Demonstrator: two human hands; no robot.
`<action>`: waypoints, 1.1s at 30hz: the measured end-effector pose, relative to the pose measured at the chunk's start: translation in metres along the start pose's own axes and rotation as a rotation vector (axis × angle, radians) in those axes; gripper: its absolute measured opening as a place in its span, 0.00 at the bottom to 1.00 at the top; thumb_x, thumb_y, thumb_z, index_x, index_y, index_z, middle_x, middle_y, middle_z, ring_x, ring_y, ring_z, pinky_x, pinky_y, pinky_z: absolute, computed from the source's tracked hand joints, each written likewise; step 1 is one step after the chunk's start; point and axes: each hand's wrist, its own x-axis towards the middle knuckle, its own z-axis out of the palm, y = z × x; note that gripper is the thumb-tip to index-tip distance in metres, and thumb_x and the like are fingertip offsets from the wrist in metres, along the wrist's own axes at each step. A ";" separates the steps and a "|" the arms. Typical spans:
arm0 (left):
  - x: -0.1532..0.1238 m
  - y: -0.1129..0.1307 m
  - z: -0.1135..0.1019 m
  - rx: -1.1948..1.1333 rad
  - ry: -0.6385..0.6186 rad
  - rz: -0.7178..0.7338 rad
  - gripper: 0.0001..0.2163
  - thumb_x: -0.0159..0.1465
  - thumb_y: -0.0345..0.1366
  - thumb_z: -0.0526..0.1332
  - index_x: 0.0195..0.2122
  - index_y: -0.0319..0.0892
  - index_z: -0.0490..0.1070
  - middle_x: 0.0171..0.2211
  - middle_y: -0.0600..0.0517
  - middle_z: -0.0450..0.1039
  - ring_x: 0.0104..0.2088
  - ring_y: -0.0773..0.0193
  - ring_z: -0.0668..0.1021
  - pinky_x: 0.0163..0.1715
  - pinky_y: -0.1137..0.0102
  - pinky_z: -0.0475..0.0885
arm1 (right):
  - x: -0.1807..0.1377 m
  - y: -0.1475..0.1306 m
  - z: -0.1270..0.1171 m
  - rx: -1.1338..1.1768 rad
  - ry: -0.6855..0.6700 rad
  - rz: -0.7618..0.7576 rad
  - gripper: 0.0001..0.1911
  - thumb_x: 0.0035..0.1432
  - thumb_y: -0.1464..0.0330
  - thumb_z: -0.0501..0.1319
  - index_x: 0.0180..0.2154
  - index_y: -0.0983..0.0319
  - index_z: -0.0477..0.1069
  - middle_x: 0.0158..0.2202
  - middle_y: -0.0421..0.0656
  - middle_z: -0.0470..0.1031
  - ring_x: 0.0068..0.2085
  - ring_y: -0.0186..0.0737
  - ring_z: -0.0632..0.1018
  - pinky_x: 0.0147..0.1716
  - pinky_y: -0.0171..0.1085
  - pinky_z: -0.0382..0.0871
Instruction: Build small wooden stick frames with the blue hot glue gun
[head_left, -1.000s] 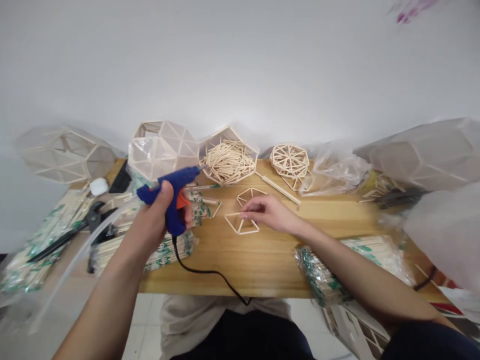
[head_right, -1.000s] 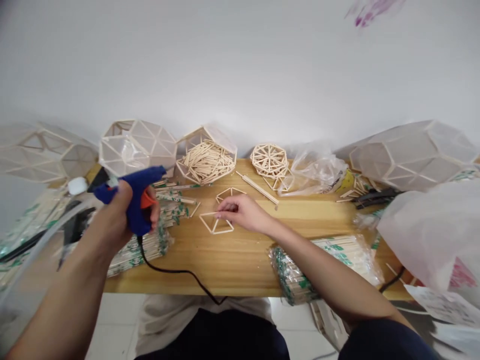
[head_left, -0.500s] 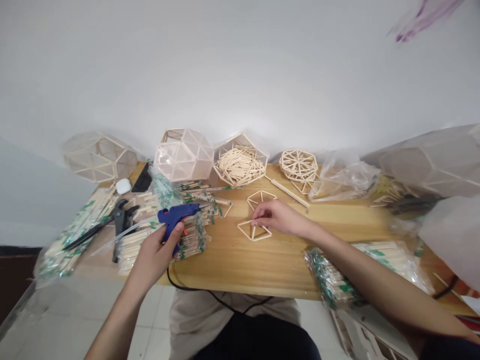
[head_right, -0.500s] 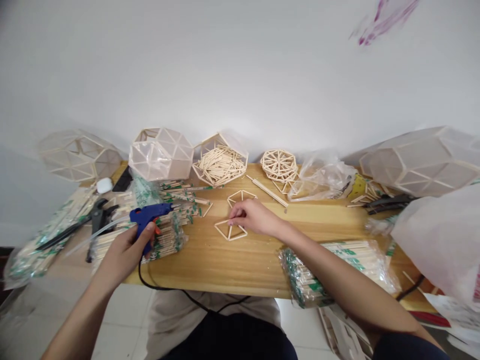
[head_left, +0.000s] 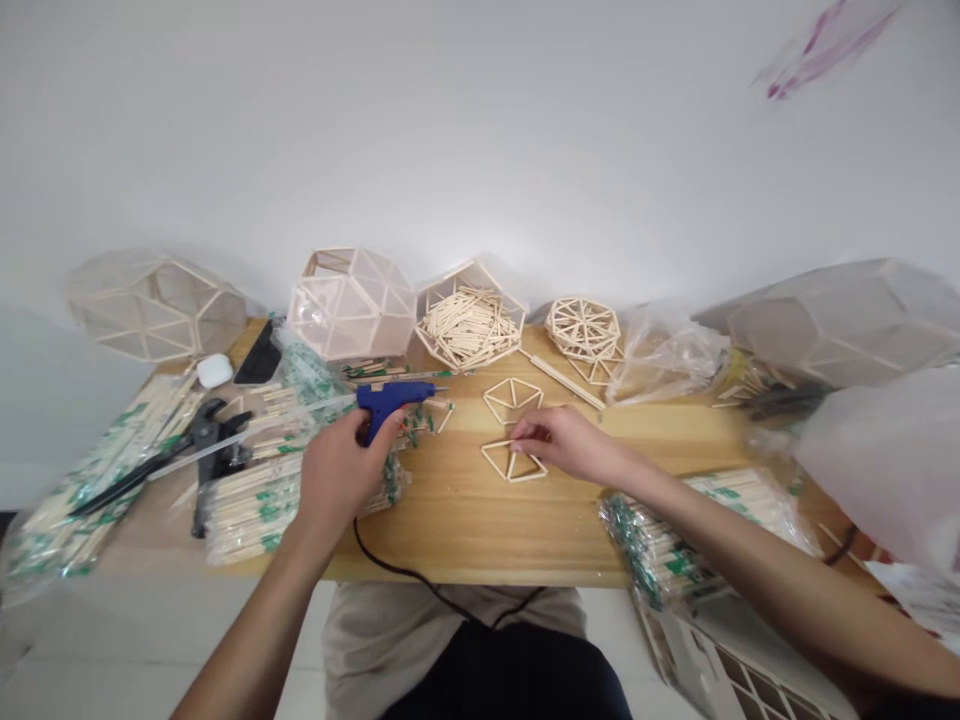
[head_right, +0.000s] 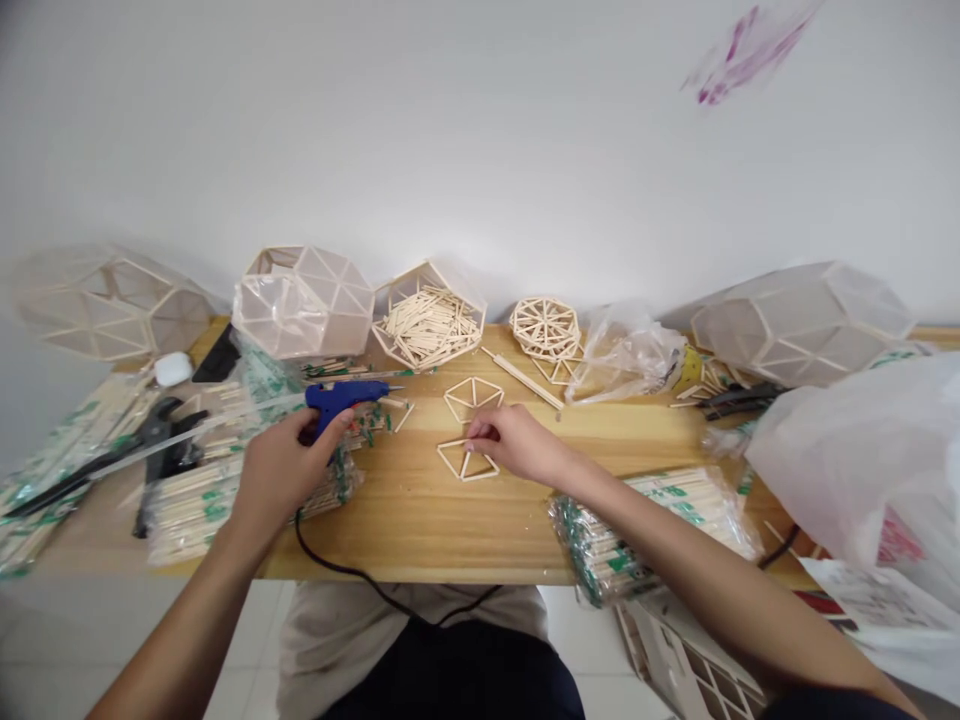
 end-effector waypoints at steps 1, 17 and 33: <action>0.002 0.001 0.002 0.033 0.005 0.008 0.22 0.68 0.60 0.55 0.28 0.47 0.68 0.26 0.50 0.75 0.30 0.54 0.76 0.31 0.66 0.59 | -0.002 -0.001 0.001 -0.021 0.014 -0.015 0.04 0.66 0.69 0.68 0.37 0.62 0.81 0.33 0.43 0.84 0.32 0.39 0.81 0.34 0.35 0.70; 0.007 0.006 0.012 0.203 0.083 0.075 0.23 0.71 0.59 0.55 0.29 0.46 0.71 0.33 0.46 0.79 0.36 0.51 0.79 0.30 0.64 0.59 | -0.044 0.009 0.009 -0.216 0.116 -0.268 0.21 0.68 0.69 0.69 0.60 0.57 0.71 0.60 0.53 0.77 0.62 0.53 0.78 0.62 0.56 0.75; -0.003 0.007 0.006 0.119 0.101 0.049 0.16 0.70 0.53 0.60 0.42 0.44 0.75 0.40 0.47 0.80 0.41 0.50 0.81 0.36 0.63 0.69 | -0.049 0.016 0.017 -0.279 0.152 -0.376 0.09 0.75 0.71 0.59 0.41 0.59 0.78 0.54 0.52 0.80 0.57 0.52 0.80 0.58 0.52 0.77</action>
